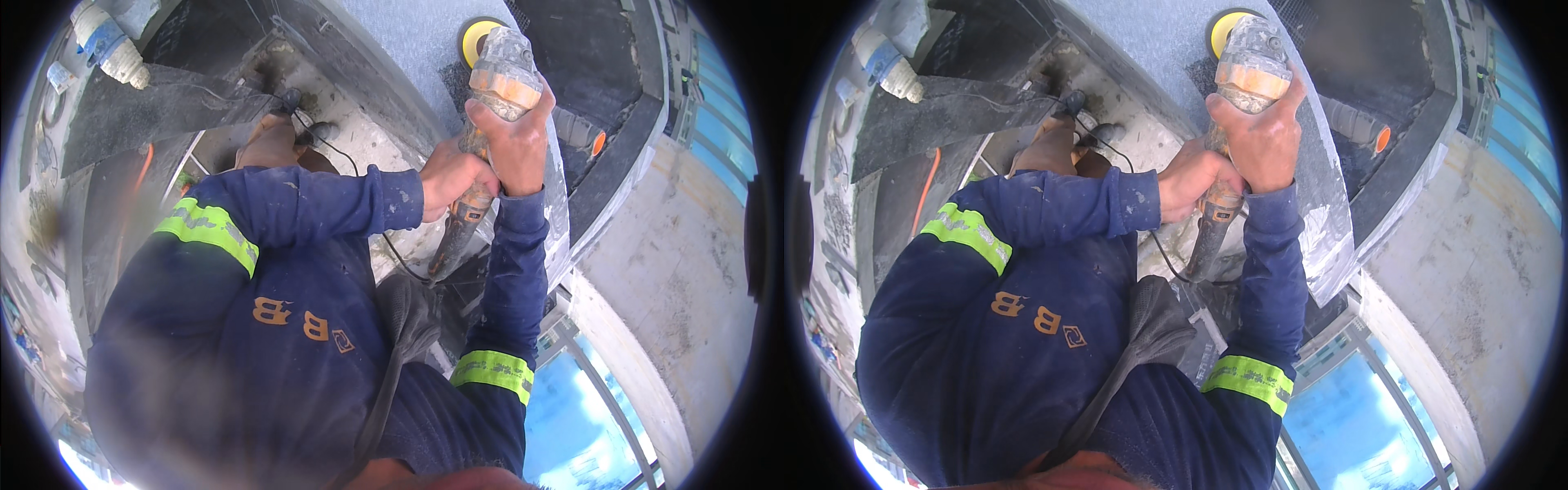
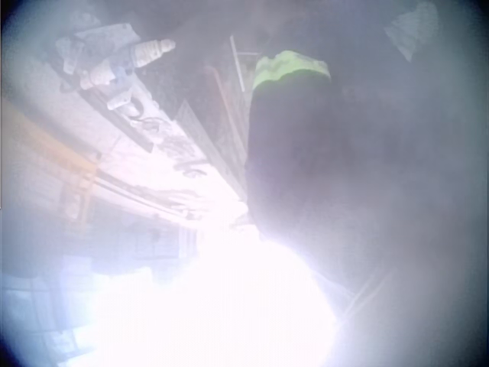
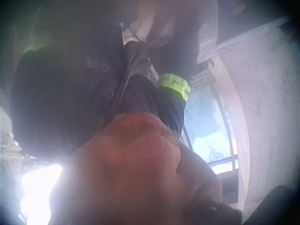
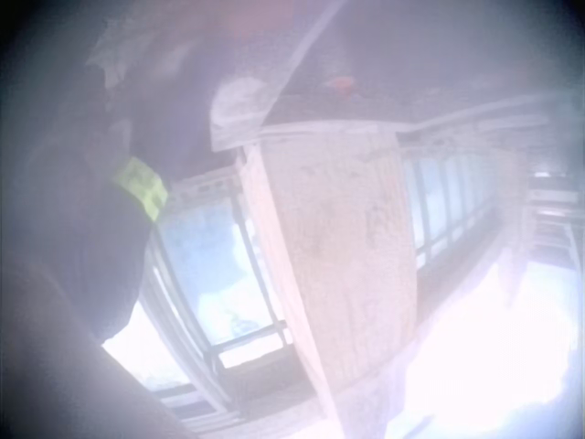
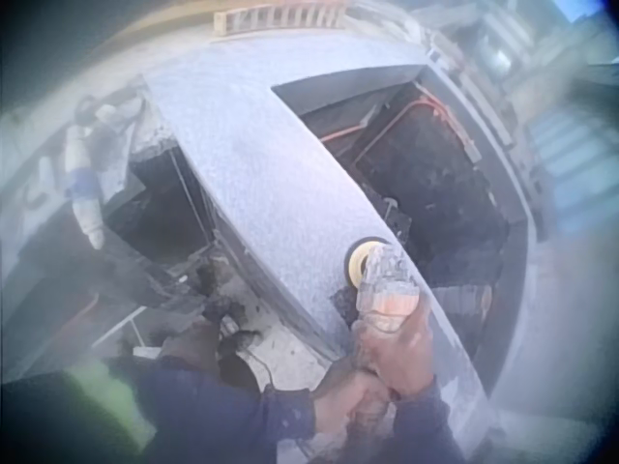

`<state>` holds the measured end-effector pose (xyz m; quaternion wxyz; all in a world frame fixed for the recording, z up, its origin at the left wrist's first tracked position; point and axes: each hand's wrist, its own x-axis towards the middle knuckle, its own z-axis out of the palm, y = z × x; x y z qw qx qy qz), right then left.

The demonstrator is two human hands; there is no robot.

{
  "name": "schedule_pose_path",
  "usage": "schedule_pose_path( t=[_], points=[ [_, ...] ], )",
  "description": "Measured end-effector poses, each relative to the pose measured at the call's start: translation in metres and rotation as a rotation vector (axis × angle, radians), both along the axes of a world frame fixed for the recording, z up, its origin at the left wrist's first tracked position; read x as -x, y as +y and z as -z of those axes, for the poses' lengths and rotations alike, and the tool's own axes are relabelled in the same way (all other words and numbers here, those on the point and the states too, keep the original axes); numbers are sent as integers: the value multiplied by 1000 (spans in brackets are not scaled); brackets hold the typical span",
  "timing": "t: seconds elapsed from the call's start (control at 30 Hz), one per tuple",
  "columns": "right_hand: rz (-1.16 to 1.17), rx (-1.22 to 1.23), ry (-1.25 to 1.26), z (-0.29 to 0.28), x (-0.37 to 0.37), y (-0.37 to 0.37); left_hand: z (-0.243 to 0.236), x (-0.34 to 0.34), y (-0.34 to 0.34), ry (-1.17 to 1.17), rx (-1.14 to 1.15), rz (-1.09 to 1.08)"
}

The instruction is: The person uses an angle grinder with a yellow disc to grind the surface of a large dark stone slab. The person holds the tool with both hands and moves it along the slab's edge and face, generating dust.

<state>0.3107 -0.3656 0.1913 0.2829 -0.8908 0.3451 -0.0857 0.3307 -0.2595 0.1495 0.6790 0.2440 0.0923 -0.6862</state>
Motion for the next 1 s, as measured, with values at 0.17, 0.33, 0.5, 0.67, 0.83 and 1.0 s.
schedule_pose_path(
  t=[0.17, 0.33, 0.5, 0.67, 0.83, 1.0],
  points=[
    [-144, 28, 12, 0, -1, -1, 4, -1, -2, -4, -77, -37],
    [7, 5, 36, -4, -4, 5, 7, -2, 3, 18, -29, 67],
    [-32, -16, 50, -3, 8, 0, -3, 5, -3, 3, -76, -33],
    [26, 178, 156, -6, 7, -44, 1, -1, -46, 104, 15, 84],
    [-17, -47, 56, -5, 17, -8, -2, 15, -13, -28, -125, 37],
    [21, 1, 74, -8, 8, -14, -5, 8, -16, 11, -71, 22]
  ],
)
